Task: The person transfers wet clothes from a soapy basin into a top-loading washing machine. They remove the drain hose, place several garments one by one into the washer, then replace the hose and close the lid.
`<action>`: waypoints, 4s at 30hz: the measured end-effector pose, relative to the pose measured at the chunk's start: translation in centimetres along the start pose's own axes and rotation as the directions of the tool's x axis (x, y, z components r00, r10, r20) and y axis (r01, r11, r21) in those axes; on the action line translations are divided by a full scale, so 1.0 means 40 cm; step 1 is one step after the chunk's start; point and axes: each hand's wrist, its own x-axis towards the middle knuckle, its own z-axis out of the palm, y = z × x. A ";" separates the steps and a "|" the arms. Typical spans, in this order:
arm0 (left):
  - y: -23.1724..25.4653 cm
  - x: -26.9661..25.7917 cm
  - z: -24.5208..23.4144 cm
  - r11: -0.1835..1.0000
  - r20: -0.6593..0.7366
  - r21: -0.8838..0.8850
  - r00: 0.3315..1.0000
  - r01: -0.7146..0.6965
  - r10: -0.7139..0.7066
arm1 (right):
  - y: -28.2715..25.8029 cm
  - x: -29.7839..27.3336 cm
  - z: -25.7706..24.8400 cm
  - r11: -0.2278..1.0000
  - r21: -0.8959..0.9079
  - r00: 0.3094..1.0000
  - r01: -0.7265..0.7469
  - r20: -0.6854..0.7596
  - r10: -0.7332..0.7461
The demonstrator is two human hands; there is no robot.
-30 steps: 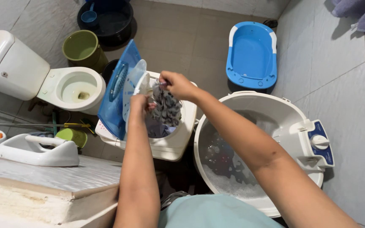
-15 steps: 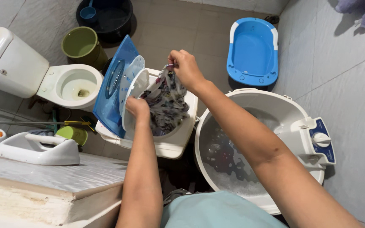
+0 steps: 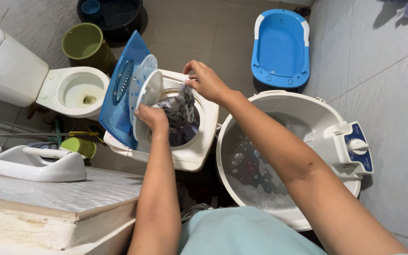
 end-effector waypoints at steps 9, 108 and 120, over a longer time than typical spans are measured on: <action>0.065 -0.037 -0.076 0.994 0.113 0.102 0.992 0.040 -0.051 | 0.344 -0.278 -0.088 0.970 -0.122 0.956 -0.213 -0.231 0.181; -0.124 -0.076 0.149 0.733 0.972 -0.220 0.084 0.643 0.218 | 0.206 -0.181 -0.001 0.925 0.308 0.973 -0.223 0.129 0.191; -0.112 -0.052 0.132 0.447 0.969 -0.227 0.152 0.865 0.197 | 0.741 -0.574 0.215 0.780 -0.067 0.776 -0.622 -0.187 0.602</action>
